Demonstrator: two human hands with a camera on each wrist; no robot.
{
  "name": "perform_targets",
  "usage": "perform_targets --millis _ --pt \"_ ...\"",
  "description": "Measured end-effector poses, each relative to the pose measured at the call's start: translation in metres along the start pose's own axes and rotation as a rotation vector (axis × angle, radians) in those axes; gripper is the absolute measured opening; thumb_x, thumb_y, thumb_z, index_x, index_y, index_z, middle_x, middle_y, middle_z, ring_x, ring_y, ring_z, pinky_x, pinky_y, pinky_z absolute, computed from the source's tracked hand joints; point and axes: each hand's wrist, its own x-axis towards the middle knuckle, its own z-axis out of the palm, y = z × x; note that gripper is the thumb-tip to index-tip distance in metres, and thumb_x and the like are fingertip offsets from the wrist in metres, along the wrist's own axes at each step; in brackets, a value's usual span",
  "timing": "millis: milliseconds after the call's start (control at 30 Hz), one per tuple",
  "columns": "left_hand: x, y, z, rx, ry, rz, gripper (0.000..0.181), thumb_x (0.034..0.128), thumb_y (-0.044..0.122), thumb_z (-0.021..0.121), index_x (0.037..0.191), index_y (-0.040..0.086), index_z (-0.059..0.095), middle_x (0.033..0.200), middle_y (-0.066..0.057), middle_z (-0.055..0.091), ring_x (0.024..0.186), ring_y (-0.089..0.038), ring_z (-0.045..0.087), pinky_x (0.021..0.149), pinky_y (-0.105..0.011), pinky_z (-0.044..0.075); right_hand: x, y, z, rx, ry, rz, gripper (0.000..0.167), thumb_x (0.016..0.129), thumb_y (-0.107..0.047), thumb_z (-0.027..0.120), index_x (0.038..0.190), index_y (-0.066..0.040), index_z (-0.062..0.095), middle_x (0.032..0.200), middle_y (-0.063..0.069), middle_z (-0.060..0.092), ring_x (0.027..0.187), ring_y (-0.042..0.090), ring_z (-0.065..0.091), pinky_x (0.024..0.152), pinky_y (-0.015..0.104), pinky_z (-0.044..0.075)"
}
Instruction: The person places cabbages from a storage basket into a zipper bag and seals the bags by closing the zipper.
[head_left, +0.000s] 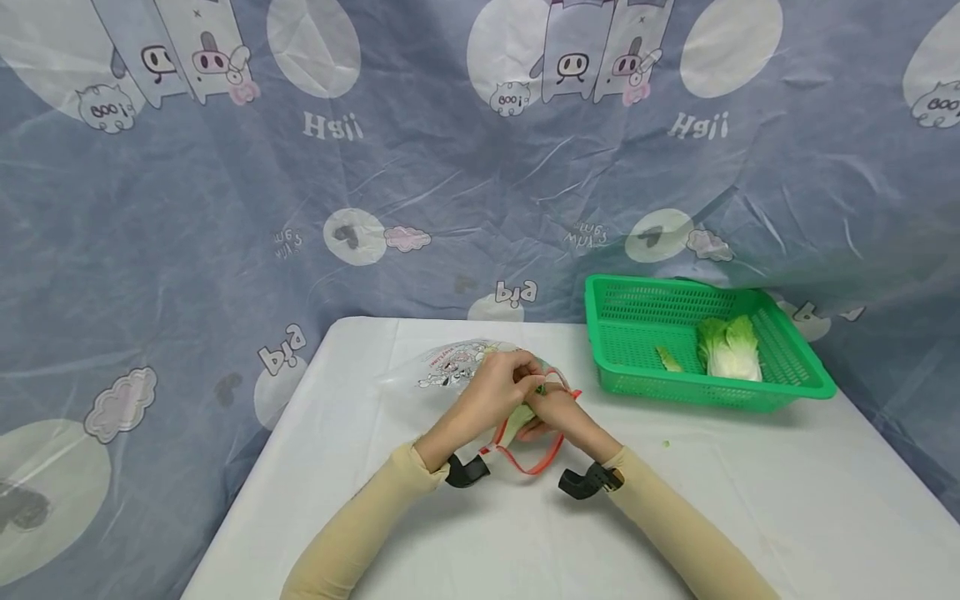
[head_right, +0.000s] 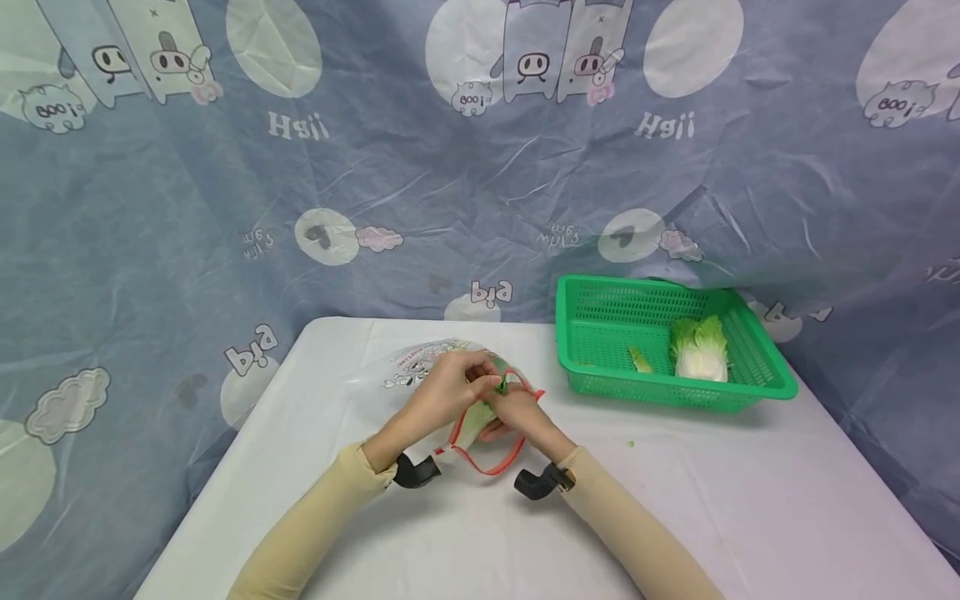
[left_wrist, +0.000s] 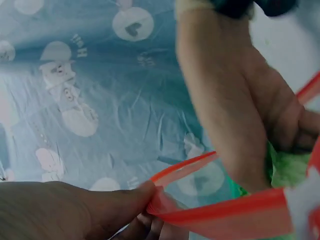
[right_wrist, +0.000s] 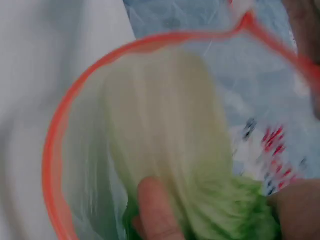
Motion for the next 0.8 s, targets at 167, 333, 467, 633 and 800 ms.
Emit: perform_targets --millis 167,333,467,633,800 --pt "0.002 -0.005 -0.002 0.037 0.097 -0.06 0.009 0.0924 0.013 0.065 0.09 0.005 0.07 0.08 -0.006 0.069 0.064 -0.008 0.055 0.055 -0.019 0.045 -0.011 -0.019 0.005 -0.129 0.089 -0.014 0.058 0.096 -0.05 0.053 0.12 0.003 0.057 0.099 0.019 0.07 0.075 0.028 0.073 0.071 0.038 0.06" --pt "0.006 -0.013 -0.005 0.033 0.13 -0.08 0.01 0.0931 0.014 0.064 0.091 0.005 0.069 0.078 -0.002 0.066 0.062 -0.008 0.054 0.052 -0.019 0.043 -0.027 -0.038 0.001 -0.438 0.21 -0.143 0.046 0.097 -0.035 0.057 0.12 0.004 0.06 0.07 0.01 0.071 0.057 0.018 0.07 0.052 0.027 0.053" --pt "0.007 -0.014 -0.006 0.021 0.133 -0.078 0.011 0.0938 0.013 0.063 0.092 0.004 0.07 0.075 -0.003 0.066 0.059 -0.009 0.054 0.051 -0.019 0.042 -0.035 -0.043 -0.014 -0.521 0.311 -0.187 0.022 0.094 -0.021 0.064 0.089 0.001 0.067 0.058 0.009 0.065 0.047 0.017 0.065 0.044 0.026 0.05" --pt "0.007 -0.013 -0.007 0.009 0.137 -0.074 0.012 0.0936 0.013 0.063 0.092 0.003 0.07 0.071 -0.001 0.064 0.058 -0.008 0.054 0.052 -0.019 0.043 -0.035 -0.04 -0.037 -0.613 0.446 -0.122 0.029 0.089 -0.023 0.07 0.082 -0.002 0.051 0.054 0.009 0.056 0.039 0.016 0.055 0.039 0.027 0.044" --pt "0.006 -0.013 -0.009 0.0 0.146 -0.066 0.011 0.0934 0.012 0.063 0.091 0.004 0.07 0.069 -0.001 0.062 0.057 -0.008 0.052 0.051 -0.019 0.042 -0.025 -0.033 -0.051 -0.634 0.445 -0.129 0.032 0.09 -0.02 0.068 0.106 0.0 0.049 0.064 0.013 0.063 0.043 0.016 0.058 0.041 0.029 0.046"
